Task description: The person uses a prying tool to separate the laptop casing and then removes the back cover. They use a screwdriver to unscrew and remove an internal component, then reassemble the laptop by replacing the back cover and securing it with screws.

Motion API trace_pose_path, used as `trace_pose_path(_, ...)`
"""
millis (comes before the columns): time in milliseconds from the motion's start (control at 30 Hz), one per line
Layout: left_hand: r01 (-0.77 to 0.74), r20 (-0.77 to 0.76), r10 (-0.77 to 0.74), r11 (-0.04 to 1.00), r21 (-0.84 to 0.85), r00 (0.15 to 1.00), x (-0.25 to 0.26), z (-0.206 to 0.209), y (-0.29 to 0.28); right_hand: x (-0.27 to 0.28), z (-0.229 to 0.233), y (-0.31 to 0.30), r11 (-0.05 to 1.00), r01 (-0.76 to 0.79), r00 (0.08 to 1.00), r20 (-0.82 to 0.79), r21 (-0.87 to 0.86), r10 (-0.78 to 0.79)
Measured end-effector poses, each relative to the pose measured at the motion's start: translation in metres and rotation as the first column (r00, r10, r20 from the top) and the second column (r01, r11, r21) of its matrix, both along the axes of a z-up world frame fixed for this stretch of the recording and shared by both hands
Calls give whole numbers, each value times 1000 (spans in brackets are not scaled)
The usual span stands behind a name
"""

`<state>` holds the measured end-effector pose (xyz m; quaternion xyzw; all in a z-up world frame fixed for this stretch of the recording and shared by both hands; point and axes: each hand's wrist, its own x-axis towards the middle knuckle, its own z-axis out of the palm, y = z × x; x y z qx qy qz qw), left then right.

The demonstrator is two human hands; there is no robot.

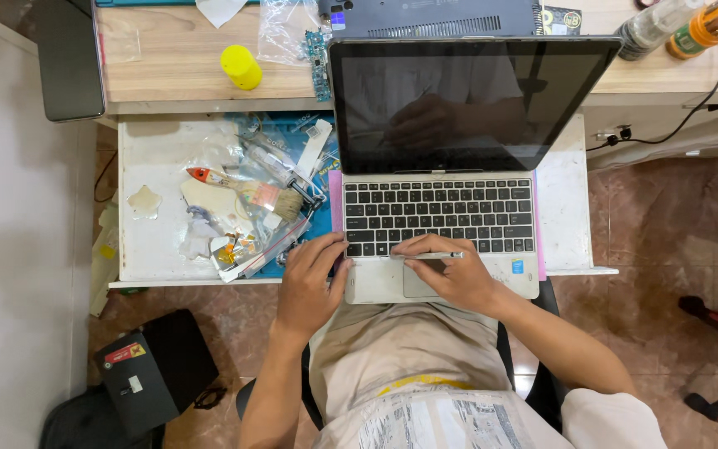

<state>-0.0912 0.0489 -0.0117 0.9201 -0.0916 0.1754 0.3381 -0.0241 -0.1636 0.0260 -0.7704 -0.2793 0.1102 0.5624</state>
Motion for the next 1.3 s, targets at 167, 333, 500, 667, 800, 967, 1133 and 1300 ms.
trace_pose_path(167, 13, -30, -15, 999, -40, 999, 1, 5, 0, 1, 1, 1, 1000, -11, 1000, 15, -15, 11)
trace_pose_path(333, 15, -54, -20, 996, -92, 998, 1, 6, -2, -1, 0, 5, 998, -19, 995, 92, -52, 24)
trace_pose_path(500, 6, -92, -21, 987, -159, 996, 0, 6, -2, -7, 12, 7, 982, -137, 886, 427, -128, 179)
trace_pose_path(667, 5, -67, -16, 988, -157, 998, 0, 5, -2, -16, -11, 5, 969, -120, 605, 758, -217, 244)
trace_pose_path(800, 2, -51, -9, 990, -139, 999, 0, 7, -3, -18, -11, 9, 968, -98, 427, 868, -233, 252)
trace_pose_path(967, -2, -74, -9, 989, -150, 997, -1, 7, -3, -21, -15, 4, 953, -96, 367, 880, -286, 301)
trace_pose_path(1133, -13, -109, -5, 985, -171, 994, -2, 14, -4, -14, -7, -2, 949, -179, 638, 703, -260, 313)
trace_pose_path(1300, -12, -199, -40, 968, -252, 979, -1, 26, -2, -4, 5, 16, 992, -104, 975, 205, 78, 86)
